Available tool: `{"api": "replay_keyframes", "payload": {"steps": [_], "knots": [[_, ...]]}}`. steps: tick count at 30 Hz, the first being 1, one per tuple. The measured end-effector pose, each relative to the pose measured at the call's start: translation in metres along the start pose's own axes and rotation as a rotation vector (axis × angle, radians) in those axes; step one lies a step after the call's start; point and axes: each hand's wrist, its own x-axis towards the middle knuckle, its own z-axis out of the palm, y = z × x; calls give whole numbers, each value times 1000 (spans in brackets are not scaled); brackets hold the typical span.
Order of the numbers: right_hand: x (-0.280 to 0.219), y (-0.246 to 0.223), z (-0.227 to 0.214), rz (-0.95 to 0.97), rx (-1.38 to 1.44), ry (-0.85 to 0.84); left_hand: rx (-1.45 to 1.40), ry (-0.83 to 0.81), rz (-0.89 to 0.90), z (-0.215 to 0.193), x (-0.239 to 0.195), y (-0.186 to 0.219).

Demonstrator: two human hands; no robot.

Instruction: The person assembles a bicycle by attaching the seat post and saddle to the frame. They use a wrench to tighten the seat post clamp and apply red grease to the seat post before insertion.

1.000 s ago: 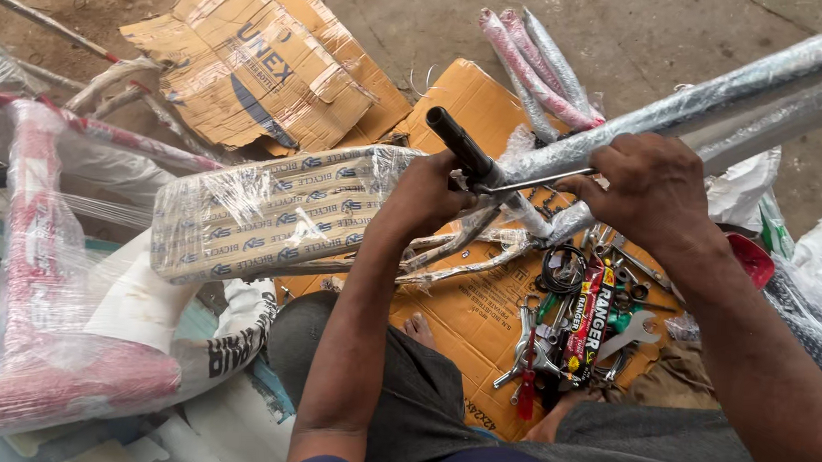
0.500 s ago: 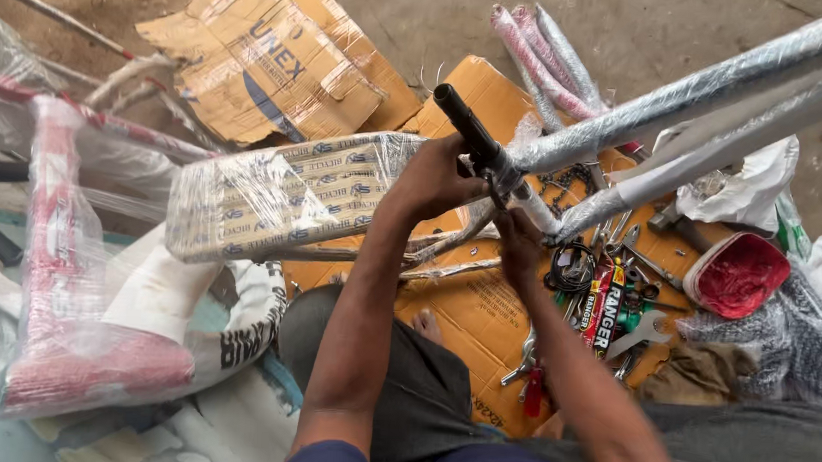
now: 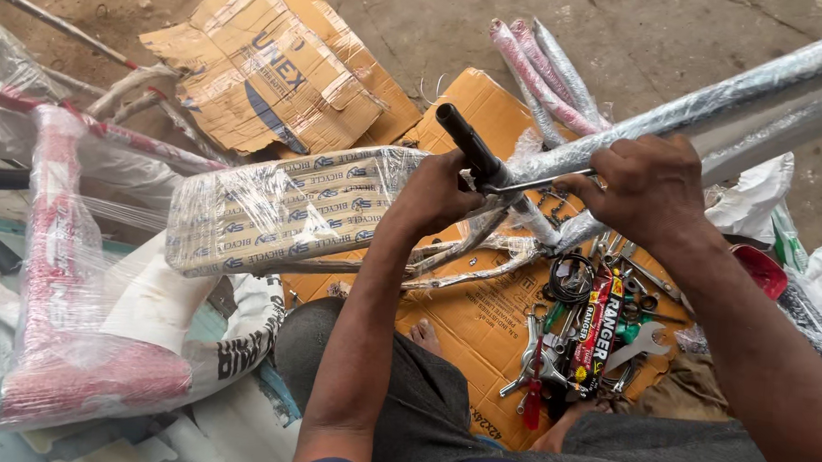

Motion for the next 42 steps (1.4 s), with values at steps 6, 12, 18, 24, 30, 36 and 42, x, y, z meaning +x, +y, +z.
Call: {"api": "replay_keyframes", "payload": {"steps": [6, 12, 18, 24, 30, 36, 42], "knots": [[-9, 4, 15, -69, 34, 102, 113, -63, -89, -1, -4, 12], [-24, 11, 54, -13, 62, 247, 123, -63, -129, 3, 4, 6], [-68, -147, 256, 662, 1148, 575, 144, 22, 1, -3, 22, -1], [-94, -142, 252, 686, 1354, 281, 130, 7, 38, -5, 14, 3], [-61, -19, 78, 368, 664, 103, 118, 50, 86, 3, 15, -12], [1, 1, 6, 38, 110, 114, 98, 27, 71, -3, 11, -3], [-14, 7, 40, -1, 66, 133, 114, -5, -71, -2, 4, 10]]}}
